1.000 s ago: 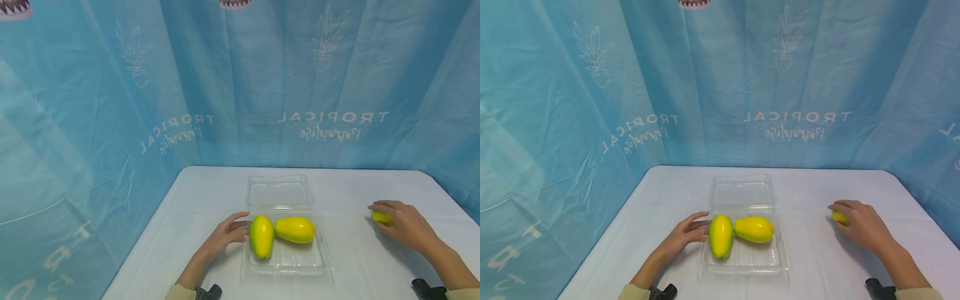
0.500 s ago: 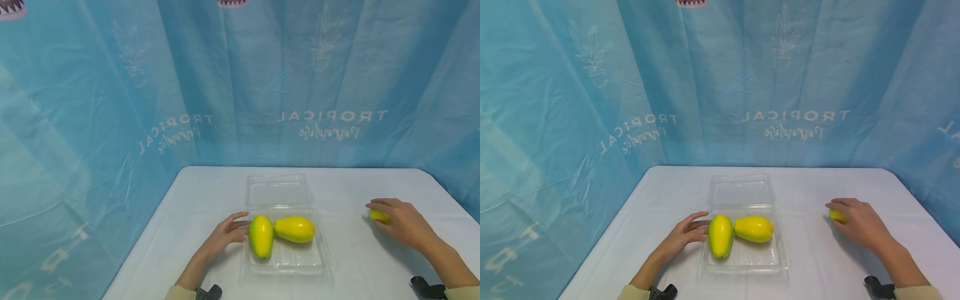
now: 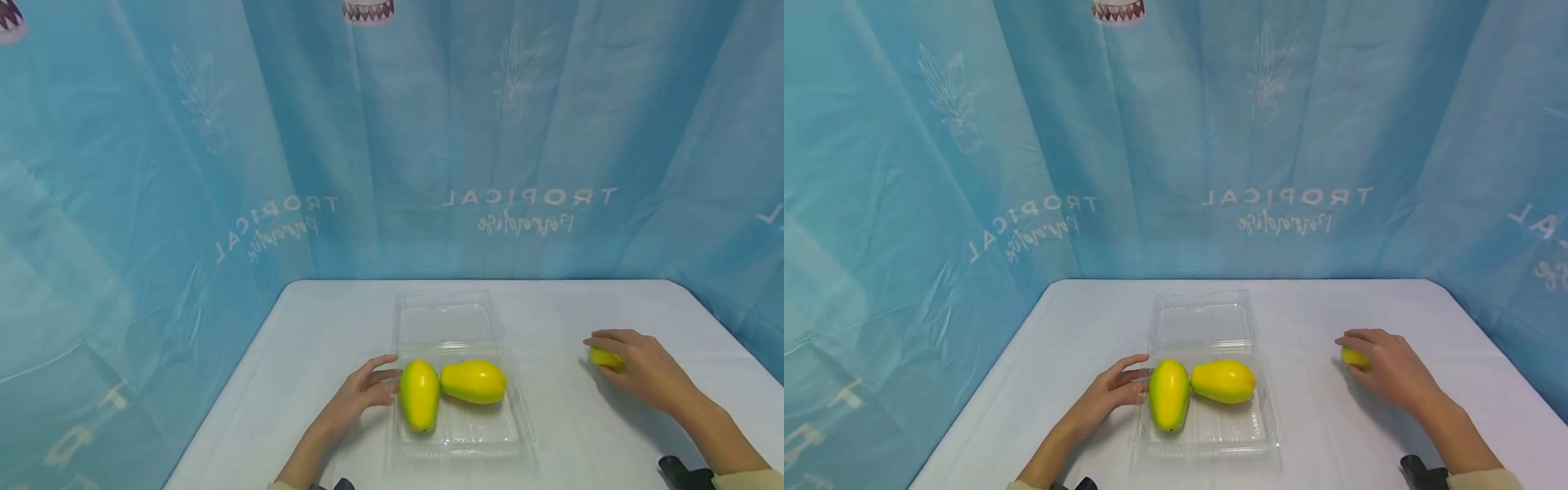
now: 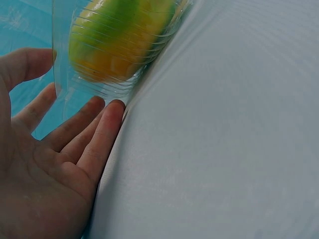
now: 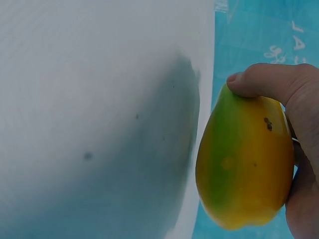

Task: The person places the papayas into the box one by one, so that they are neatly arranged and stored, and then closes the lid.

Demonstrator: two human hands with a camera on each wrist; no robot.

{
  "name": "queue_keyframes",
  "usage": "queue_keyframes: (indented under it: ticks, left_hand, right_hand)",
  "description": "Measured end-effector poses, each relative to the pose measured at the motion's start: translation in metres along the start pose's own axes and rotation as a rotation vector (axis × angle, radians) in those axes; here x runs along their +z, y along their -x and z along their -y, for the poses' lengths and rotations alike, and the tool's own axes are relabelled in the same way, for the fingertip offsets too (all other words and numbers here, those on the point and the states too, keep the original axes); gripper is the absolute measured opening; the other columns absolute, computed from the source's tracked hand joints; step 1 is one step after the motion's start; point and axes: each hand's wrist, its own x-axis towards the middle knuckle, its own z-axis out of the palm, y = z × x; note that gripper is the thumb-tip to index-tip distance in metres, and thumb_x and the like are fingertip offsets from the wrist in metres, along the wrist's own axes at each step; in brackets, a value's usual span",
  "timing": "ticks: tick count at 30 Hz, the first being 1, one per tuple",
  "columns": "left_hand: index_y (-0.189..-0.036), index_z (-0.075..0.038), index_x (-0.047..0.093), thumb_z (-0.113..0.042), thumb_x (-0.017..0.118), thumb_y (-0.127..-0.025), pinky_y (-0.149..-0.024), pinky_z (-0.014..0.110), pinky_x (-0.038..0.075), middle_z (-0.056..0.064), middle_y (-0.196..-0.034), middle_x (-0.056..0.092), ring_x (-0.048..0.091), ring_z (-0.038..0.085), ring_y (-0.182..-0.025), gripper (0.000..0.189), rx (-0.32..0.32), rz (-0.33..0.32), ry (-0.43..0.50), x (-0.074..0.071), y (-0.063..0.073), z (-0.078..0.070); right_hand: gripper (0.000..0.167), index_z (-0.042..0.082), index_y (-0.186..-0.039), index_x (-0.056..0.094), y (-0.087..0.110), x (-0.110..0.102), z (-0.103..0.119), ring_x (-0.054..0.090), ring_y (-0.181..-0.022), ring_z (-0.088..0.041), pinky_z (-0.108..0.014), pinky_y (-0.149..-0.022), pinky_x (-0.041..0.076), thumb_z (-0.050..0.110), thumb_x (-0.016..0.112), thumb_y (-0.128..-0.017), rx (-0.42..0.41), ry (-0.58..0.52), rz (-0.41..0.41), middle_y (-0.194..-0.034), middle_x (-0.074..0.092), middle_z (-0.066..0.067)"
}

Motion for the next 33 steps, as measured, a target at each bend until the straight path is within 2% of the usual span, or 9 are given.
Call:
queue_keyframes:
  ticks: [6,12,20,27,33]
  left_hand:
    - [-0.147,-0.021,0.037,-0.03,0.056,-0.097,-0.092,0.038,0.049,0.008,-0.14,0.049,0.055,0.023,-0.118,0.054,0.008,0.003,-0.01,0.001,-0.002,-0.001]
    - [-0.147,-0.019,0.038,-0.027,0.056,-0.098,-0.091,0.038,0.05,0.01,-0.14,0.049,0.055,0.024,-0.119,0.053,0.012,0.007,0.001,0.0,0.0,0.001]
    - [-0.148,-0.021,0.037,-0.028,0.057,-0.097,-0.092,0.037,0.049,0.007,-0.14,0.049,0.055,0.022,-0.119,0.055,0.005,0.0,-0.004,-0.001,-0.001,-0.001]
    - [-0.148,-0.019,0.037,-0.028,0.057,-0.097,-0.091,0.039,0.05,0.009,-0.14,0.049,0.054,0.024,-0.12,0.055,0.029,0.008,0.001,-0.001,-0.001,0.002]
    - [-0.148,-0.022,0.038,-0.029,0.058,-0.097,-0.092,0.038,0.049,0.007,-0.14,0.049,0.054,0.023,-0.12,0.055,0.015,0.006,-0.001,-0.001,-0.001,0.0]
  right_hand:
    - [0.047,0.011,-0.115,0.07,0.001,-0.001,0.0,0.055,-0.106,-0.039,-0.064,-0.086,0.041,0.012,0.084,-0.07,-0.009,-0.01,-0.012,-0.118,0.062,-0.016]
    - [0.048,0.012,-0.117,0.07,0.001,0.002,0.005,0.055,-0.106,-0.039,-0.063,-0.086,0.042,0.015,0.084,-0.072,0.001,-0.026,0.018,-0.12,0.061,-0.016]
    - [0.051,0.012,-0.117,0.07,-0.003,-0.001,0.01,0.057,-0.103,-0.036,-0.06,-0.085,0.045,0.013,0.085,-0.069,-0.069,-0.005,-0.041,-0.117,0.063,-0.013]
    - [0.052,0.014,-0.116,0.07,-0.004,-0.004,0.017,0.059,-0.101,-0.034,-0.058,-0.083,0.047,0.014,0.087,-0.067,-0.116,0.002,-0.067,-0.117,0.064,-0.011]
    - [0.053,0.014,-0.117,0.07,-0.006,-0.009,0.022,0.06,-0.098,-0.03,-0.054,-0.079,0.049,0.014,0.086,-0.066,-0.184,0.005,-0.106,-0.116,0.064,-0.01]
